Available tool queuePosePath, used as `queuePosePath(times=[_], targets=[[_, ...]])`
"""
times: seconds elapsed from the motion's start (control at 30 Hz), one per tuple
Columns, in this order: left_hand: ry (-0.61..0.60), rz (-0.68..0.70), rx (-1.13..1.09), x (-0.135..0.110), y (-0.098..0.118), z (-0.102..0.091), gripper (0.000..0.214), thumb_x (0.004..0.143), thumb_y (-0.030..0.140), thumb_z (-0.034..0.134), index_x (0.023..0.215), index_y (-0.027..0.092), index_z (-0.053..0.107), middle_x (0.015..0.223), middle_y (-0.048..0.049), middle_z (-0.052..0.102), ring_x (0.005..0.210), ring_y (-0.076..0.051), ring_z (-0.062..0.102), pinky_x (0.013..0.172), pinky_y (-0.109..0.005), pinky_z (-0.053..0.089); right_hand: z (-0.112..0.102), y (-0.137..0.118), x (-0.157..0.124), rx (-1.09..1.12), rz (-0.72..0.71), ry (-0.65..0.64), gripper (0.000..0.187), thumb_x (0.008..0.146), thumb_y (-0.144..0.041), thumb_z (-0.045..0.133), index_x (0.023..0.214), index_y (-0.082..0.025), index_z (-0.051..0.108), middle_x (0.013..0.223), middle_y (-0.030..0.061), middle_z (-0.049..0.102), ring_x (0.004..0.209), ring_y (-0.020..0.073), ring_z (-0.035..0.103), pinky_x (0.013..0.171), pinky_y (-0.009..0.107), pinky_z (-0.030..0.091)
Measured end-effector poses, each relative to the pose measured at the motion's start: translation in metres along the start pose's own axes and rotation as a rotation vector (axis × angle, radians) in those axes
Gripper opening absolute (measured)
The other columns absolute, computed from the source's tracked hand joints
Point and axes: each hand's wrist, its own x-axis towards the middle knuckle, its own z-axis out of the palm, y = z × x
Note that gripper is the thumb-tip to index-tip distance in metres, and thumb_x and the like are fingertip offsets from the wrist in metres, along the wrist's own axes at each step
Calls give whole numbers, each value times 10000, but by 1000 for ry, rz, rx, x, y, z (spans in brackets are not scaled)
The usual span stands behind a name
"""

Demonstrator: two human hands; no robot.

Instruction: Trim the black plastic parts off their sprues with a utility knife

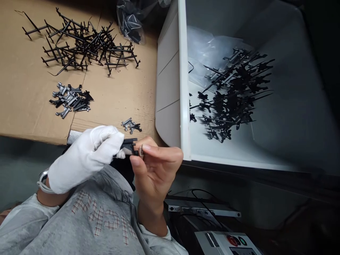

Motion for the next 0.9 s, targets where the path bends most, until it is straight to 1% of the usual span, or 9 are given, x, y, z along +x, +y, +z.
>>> queuePosePath(times=[0.13,0.23,0.33,0.4,0.47,0.57,0.67,0.8,0.9], targets=[[9,70,49,-4,0,1,326,968,123,411,657,222,428,588,41,508,540,-103,501,533,-189,452,0,2,-2,-1,-8,8,157,1040,-202,633,1159,-300,610,813,-47,514,668,132,532,558,254,456],[36,54,102,-8,-7,-3,320,991,138,435,686,218,495,620,40,561,574,-103,535,575,-214,451,-2,1,-4,-7,42,25,153,1034,-190,642,1137,-302,627,805,-51,520,680,129,543,567,242,453],[172,-47,251,-10,-23,-20,306,1006,245,474,703,217,507,638,25,546,599,-123,503,626,-267,427,-5,0,-7,-45,129,67,188,1011,-153,650,1116,-309,636,797,-54,534,708,129,573,599,237,468],[314,-127,460,-9,-37,-38,311,996,315,488,700,223,476,651,10,517,626,-146,474,672,-303,399,-7,1,-9,-70,173,89,223,978,-123,676,1100,-307,644,821,-51,567,746,127,616,631,233,497],[397,-245,711,-6,-48,-56,320,1002,363,471,713,228,453,706,-24,566,696,-183,523,726,-336,381,-8,2,-10,-93,190,90,226,964,-115,687,1086,-303,652,873,-39,615,792,124,659,668,230,532],[304,-493,1009,0,-55,-76,371,1047,430,414,745,225,479,873,-104,699,850,-259,635,747,-369,360,-6,5,-11,-107,192,79,183,971,-144,691,1071,-294,661,903,-23,647,848,138,695,706,243,570],[178,-643,1134,7,-56,-82,415,1055,481,447,756,212,549,929,-141,744,904,-306,679,708,-375,330,-6,5,-11,-105,196,70,161,976,-163,694,1064,-294,660,865,-26,637,854,145,701,715,246,586],[185,-634,1219,8,-55,-85,393,1053,504,467,862,194,616,966,-150,739,950,-335,695,704,-389,332,-11,5,-13,-132,184,76,150,978,-172,700,1062,-292,666,914,-15,660,860,143,719,718,244,602],[286,-620,1211,4,-46,-89,403,1087,488,380,1044,193,651,1085,-124,715,962,-288,696,746,-406,394,-14,4,-15,-140,184,87,154,982,-171,696,1068,-295,667,924,-17,658,872,137,724,724,231,603]])
